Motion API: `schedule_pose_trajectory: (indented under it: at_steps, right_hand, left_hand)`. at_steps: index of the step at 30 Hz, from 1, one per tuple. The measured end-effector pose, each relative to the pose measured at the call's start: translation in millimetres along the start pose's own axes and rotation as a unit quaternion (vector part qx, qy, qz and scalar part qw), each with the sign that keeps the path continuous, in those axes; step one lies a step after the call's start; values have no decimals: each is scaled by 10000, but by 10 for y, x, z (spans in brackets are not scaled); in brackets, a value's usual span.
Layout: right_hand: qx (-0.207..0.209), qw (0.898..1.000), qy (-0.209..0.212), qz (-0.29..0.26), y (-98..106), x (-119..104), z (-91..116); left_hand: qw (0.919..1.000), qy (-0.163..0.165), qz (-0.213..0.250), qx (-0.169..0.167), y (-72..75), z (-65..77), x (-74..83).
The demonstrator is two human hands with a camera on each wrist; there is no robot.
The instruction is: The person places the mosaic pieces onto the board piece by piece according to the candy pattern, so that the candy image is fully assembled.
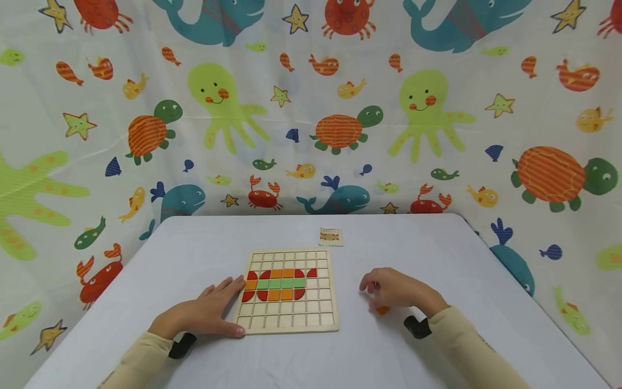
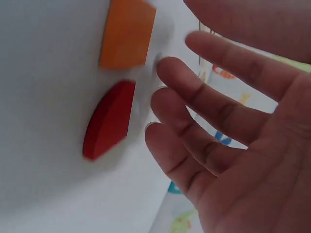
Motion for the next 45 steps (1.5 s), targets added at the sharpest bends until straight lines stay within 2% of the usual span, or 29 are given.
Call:
schedule_pose_trajectory:
  at_steps: [7, 15, 19, 26, 29, 38, 45]
  right_hand:
    - [-567, 9981, 121, 210, 41, 79, 120]
    - [-504, 9977, 353, 279, 13, 127, 60]
    - [-212, 9972, 558, 460, 13, 182, -16]
    - [957, 9935, 507, 338, 22, 271, -157]
    - [1291, 9899, 557, 200, 57, 272, -199]
    - [1413, 9860, 395, -798, 124, 161, -368]
    - [1458, 9753, 535, -1572, 66, 24, -489]
  left_hand:
    - [10000, 21, -10, -12, 1, -19, -8]
    - [10000, -4, 17, 0, -4, -23, -22]
    - [10000, 32, 2, 24, -2, -22, -33]
    - [10000, 22, 53, 1, -7, -27, -33]
    - [10000, 58, 64, -3, -8, -25, -27]
    - [9999, 70, 96, -5, 8, -5, -1]
    - [10000, 36, 38, -17, 12, 3, 15]
Point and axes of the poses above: each hand's wrist, its own z-axis away from the middle knuckle, its own y-axis out of the back of the hand, x = y × z, the point moved 1 cm from there along -z, towards the middle knuckle, and after that the axes turned 12 degrees about -x, right-handed, at the moved point
